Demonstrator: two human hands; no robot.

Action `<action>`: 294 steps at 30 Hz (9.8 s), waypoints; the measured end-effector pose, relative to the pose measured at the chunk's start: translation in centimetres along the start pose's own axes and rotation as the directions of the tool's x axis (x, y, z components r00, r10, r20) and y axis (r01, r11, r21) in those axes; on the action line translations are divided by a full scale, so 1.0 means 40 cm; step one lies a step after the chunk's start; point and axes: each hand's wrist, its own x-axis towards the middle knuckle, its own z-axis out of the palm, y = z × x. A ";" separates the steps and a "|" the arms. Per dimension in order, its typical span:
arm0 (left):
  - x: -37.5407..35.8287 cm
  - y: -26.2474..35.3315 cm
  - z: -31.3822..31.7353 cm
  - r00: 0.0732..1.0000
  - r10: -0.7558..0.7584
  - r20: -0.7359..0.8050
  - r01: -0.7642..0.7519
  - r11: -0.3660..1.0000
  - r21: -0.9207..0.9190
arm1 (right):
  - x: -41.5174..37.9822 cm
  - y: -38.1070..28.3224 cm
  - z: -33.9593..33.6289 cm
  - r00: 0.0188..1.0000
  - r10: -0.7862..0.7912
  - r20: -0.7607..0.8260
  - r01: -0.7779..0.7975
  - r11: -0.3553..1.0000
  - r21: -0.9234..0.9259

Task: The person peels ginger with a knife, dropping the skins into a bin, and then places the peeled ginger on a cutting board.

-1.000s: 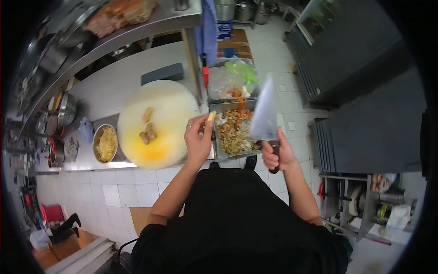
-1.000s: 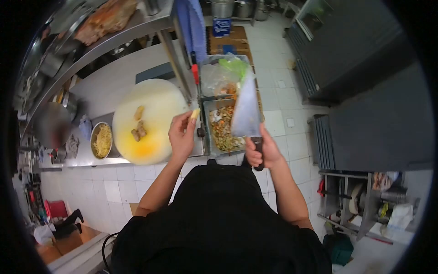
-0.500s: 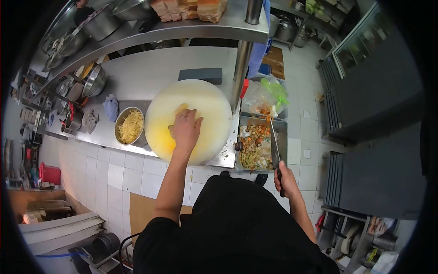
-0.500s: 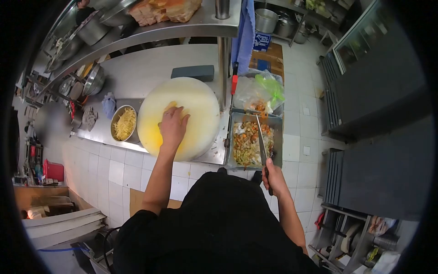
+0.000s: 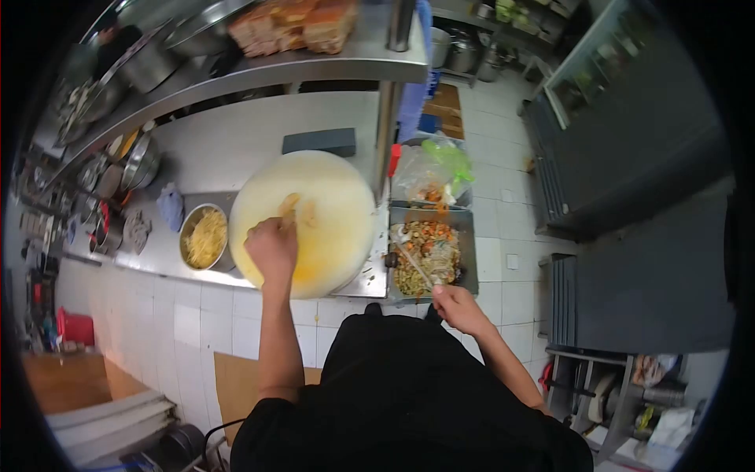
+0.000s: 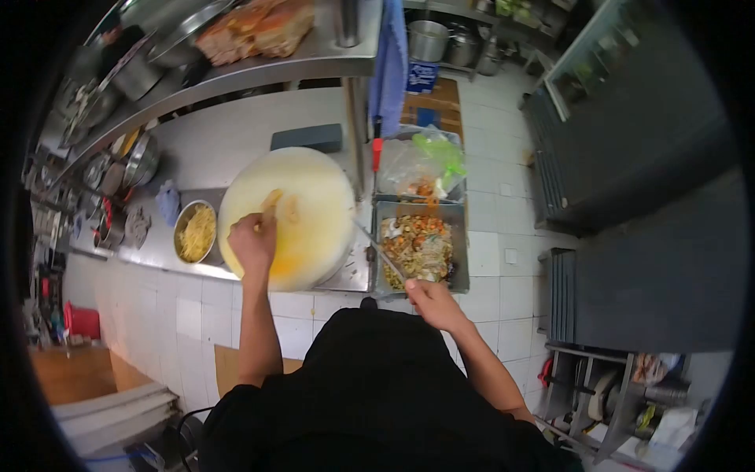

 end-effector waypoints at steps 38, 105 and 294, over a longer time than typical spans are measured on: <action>-0.251 0.353 0.065 0.335 0.224 0.915 0.918 -0.298 -0.263 | -0.068 -0.018 0.007 0.782 -0.624 -0.017 0.480 0.619 -0.622; -0.316 0.397 0.083 0.797 0.256 0.547 0.437 0.380 -0.815 | -0.119 -0.016 -0.003 0.929 -0.331 -0.168 0.259 0.902 -0.347; -0.299 0.414 0.102 0.153 0.462 0.874 0.950 -0.312 -0.001 | -0.147 0.025 -0.003 0.810 -0.569 -0.146 0.281 0.593 -0.754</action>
